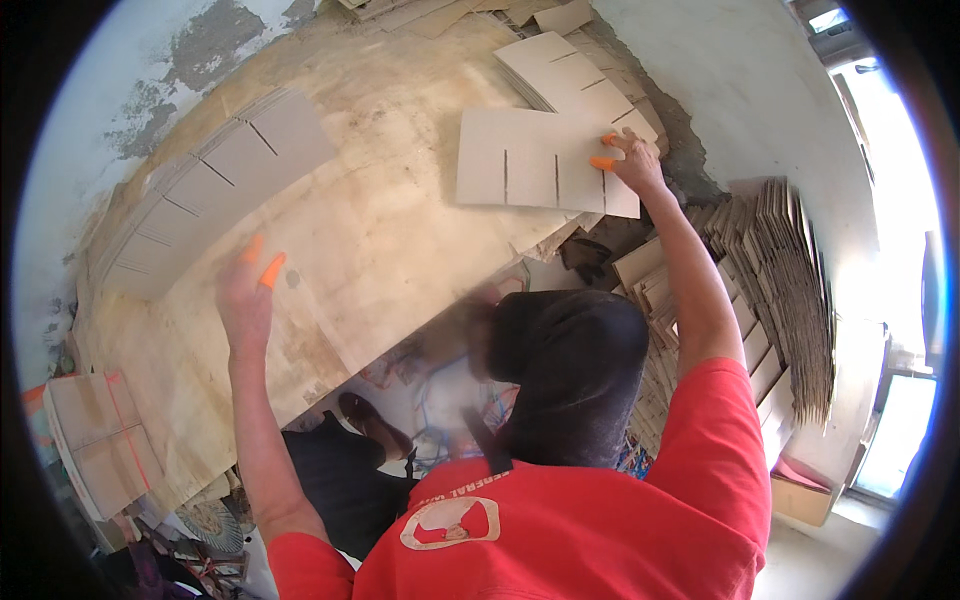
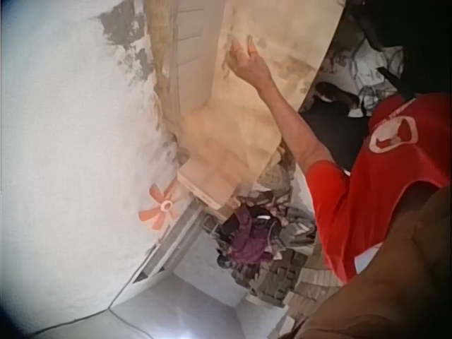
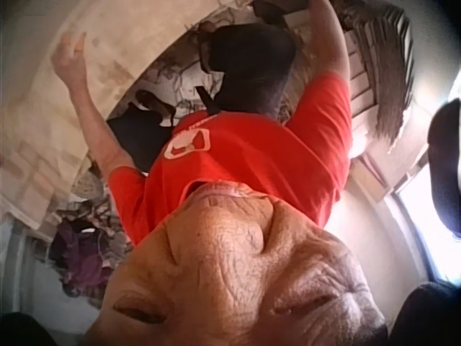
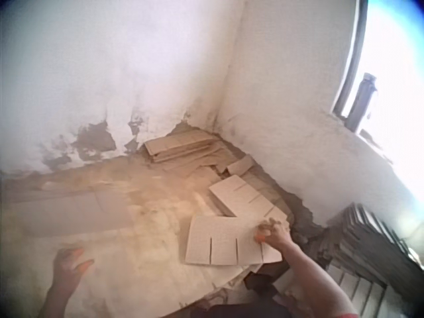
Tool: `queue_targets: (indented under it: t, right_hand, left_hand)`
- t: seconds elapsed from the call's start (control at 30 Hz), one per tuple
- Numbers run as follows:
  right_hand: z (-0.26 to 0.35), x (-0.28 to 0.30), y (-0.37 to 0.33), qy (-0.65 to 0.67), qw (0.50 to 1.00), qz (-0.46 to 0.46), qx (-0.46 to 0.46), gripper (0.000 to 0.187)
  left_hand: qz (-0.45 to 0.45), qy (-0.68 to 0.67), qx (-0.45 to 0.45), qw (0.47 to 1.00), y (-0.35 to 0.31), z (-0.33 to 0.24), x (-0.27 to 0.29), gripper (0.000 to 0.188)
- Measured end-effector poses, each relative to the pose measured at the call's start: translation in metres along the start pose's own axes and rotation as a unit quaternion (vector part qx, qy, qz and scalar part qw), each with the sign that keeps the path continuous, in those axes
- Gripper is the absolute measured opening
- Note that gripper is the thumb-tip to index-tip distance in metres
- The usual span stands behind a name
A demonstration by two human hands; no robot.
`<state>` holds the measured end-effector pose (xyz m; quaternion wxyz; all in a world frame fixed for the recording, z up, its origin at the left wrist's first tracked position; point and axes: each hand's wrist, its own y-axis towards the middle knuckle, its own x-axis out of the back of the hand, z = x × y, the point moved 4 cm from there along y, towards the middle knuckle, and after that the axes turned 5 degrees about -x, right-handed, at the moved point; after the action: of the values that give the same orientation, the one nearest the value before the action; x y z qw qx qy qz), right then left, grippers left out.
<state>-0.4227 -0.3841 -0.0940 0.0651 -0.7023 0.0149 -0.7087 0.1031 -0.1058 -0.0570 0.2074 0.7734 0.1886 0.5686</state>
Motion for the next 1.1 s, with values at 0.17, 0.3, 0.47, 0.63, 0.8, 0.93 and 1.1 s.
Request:
queue_targets:
  t: [0.17,0.3,0.47,0.63,0.8,0.93,1.1]
  right_hand:
    - [0.005,0.001,-0.001,0.043,0.998,-0.033,0.021,0.091]
    - [0.001,-0.001,0.006,-0.076,0.992,-0.003,0.103,0.095]
    - [0.007,0.006,0.018,0.004,0.993,0.031,0.109,0.092]
    - [-0.029,-0.001,0.041,-0.011,0.993,0.001,0.119,0.074]
    - [0.01,0.012,0.007,-0.017,0.986,-0.024,0.161,0.075]
    - [0.012,0.016,0.01,-0.047,0.99,-0.005,0.137,0.044]
    - [-0.033,-0.007,0.028,-0.011,0.99,-0.033,0.14,0.018]
  left_hand:
    - [0.029,0.01,-0.004,1.0,0.001,-0.002,-0.002,0.035]
    - [0.031,0.016,-0.023,0.999,0.008,-0.002,0.004,0.035]
    - [0.035,-0.01,0.009,0.999,0.002,0.004,0.008,0.033]
    - [0.044,-0.008,0.007,0.999,0.016,0.004,0.005,0.034]
    - [-0.053,0.068,-0.01,0.996,0.054,0.03,0.02,0.046]
    - [-0.082,0.11,-0.009,0.99,0.096,0.054,0.007,0.057]
    - [0.01,0.151,0.074,0.986,0.133,0.084,-0.025,0.044]
